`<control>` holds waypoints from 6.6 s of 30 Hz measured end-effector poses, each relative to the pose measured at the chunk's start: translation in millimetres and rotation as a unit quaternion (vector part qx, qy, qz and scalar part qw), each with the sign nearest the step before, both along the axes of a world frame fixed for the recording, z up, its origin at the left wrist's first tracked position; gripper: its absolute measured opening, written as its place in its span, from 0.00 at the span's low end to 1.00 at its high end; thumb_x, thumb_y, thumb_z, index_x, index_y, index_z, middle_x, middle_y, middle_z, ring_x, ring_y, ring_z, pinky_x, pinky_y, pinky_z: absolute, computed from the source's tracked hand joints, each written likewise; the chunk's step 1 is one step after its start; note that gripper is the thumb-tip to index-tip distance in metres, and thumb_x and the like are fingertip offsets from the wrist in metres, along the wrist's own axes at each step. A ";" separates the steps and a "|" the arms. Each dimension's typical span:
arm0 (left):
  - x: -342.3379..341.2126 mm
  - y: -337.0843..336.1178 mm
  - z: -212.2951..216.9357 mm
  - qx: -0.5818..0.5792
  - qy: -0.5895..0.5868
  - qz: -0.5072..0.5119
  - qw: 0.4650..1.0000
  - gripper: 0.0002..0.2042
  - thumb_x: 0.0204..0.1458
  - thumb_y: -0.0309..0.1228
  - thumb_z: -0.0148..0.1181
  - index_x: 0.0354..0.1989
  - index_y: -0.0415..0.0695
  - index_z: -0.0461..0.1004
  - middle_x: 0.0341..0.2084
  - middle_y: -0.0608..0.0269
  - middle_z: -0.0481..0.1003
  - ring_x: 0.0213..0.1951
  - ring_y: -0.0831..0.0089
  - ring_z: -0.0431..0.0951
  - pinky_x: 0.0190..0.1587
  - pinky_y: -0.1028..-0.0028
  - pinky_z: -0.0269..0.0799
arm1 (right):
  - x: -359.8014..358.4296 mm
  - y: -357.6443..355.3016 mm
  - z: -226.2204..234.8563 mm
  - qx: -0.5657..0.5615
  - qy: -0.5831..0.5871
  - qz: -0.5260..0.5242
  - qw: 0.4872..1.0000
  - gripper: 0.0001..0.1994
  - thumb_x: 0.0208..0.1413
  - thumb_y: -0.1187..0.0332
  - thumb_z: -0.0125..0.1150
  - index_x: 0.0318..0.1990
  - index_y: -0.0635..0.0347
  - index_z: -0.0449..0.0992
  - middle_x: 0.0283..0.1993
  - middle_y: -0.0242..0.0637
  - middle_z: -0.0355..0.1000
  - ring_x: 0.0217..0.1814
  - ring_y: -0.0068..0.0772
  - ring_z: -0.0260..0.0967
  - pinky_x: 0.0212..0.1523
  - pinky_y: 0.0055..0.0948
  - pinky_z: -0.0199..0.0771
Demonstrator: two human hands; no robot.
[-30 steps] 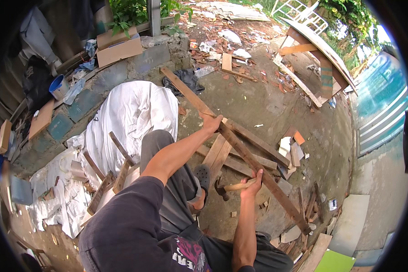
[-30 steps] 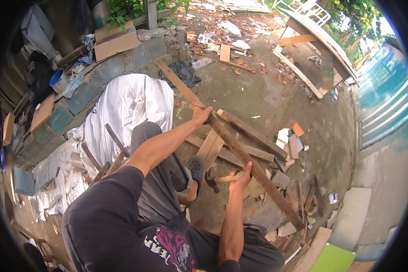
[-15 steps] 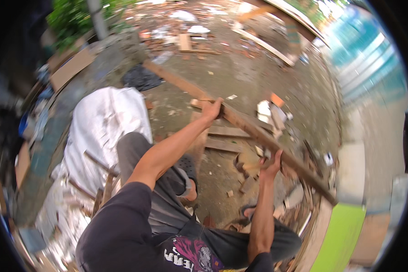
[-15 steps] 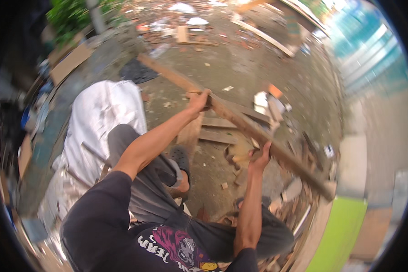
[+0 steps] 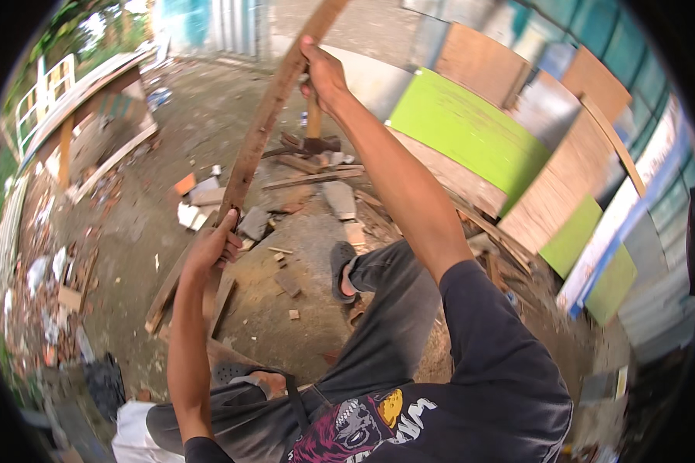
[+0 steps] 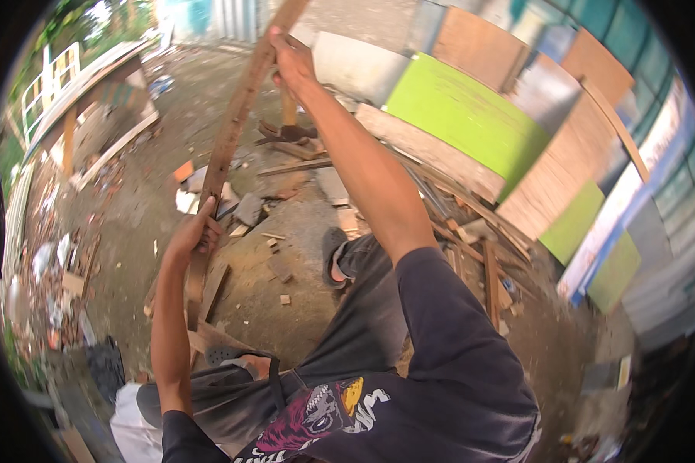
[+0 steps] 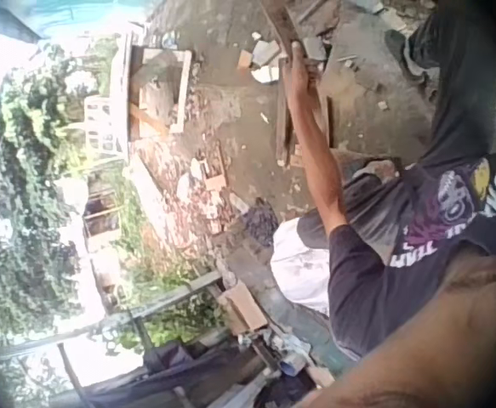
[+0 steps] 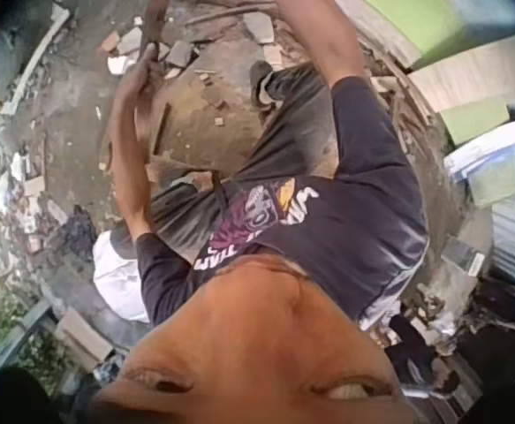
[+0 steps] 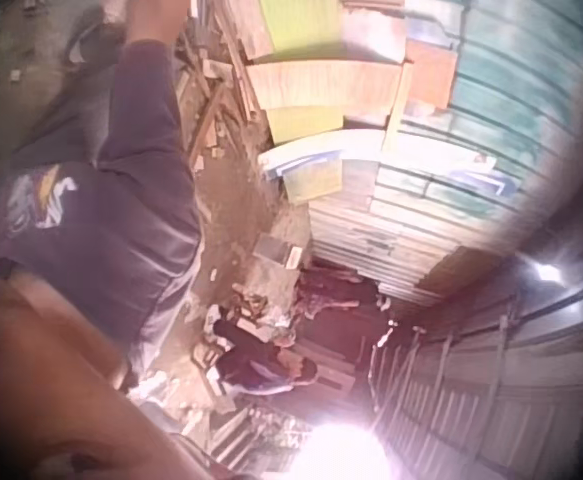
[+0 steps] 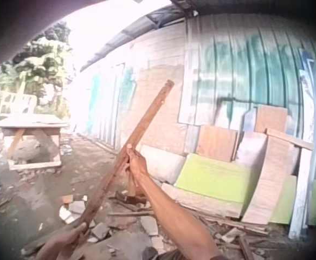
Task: The person sits on the ground and uses a hammer to repeatedly strike a long piece of wood, breaking it into smaller fragments. The person then picks up the broken pieces and continues to break them down further.
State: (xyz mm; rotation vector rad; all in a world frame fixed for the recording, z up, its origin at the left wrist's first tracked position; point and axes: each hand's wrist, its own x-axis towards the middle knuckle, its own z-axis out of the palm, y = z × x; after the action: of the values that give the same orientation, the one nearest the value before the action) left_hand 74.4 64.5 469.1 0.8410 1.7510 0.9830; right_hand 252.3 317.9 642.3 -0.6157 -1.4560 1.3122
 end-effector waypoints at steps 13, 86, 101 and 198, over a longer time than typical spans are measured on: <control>146.5 118.4 84.3 0.364 0.020 -0.023 0.931 0.39 0.46 0.60 0.65 0.52 0.32 0.73 0.46 0.46 0.77 0.48 0.63 0.76 0.51 0.68 0.68 | 56.6 -50.3 12.0 0.064 -0.141 0.009 0.988 0.38 0.54 0.37 0.60 0.49 0.72 0.77 0.33 0.40 0.72 0.15 0.22 0.56 0.16 0.28 0.58; 50.7 -98.0 -434.4 -0.212 -0.020 0.289 0.933 0.25 0.55 0.41 0.55 0.61 0.47 0.67 0.53 0.50 0.75 0.56 0.52 0.74 0.57 0.58 0.68 | -91.2 -205.3 -426.5 -0.278 -0.282 0.164 0.904 0.22 0.61 0.57 0.60 0.18 0.59 0.68 0.15 0.32 0.62 0.18 0.26 0.61 0.22 0.28 0.62; 45.1 -91.6 -387.4 -0.042 0.079 0.310 0.947 0.23 0.52 0.36 0.55 0.57 0.44 0.69 0.59 0.50 0.68 0.58 0.54 0.71 0.57 0.61 0.68 | -123.0 -185.8 -503.2 -0.340 -0.365 0.156 0.852 0.20 0.61 0.58 0.59 0.19 0.57 0.66 0.18 0.33 0.62 0.20 0.30 0.61 0.26 0.33 0.66; 51.7 -40.1 -404.1 0.106 -0.684 0.492 0.528 0.16 0.61 0.45 0.46 0.34 0.46 0.71 0.22 0.61 0.74 0.16 0.68 0.74 0.15 0.73 0.66 | -133.5 -228.0 -513.0 0.067 -0.752 0.409 0.512 0.13 0.51 0.66 0.55 0.32 0.69 0.79 0.29 0.51 0.76 0.30 0.37 0.78 0.28 0.37 0.74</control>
State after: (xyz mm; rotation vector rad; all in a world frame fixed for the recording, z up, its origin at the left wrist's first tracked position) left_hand 126.1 24.4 65.0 -0.9539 0.4473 1.8133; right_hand 118.9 89.8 129.3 -1.1206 -3.6317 1.1122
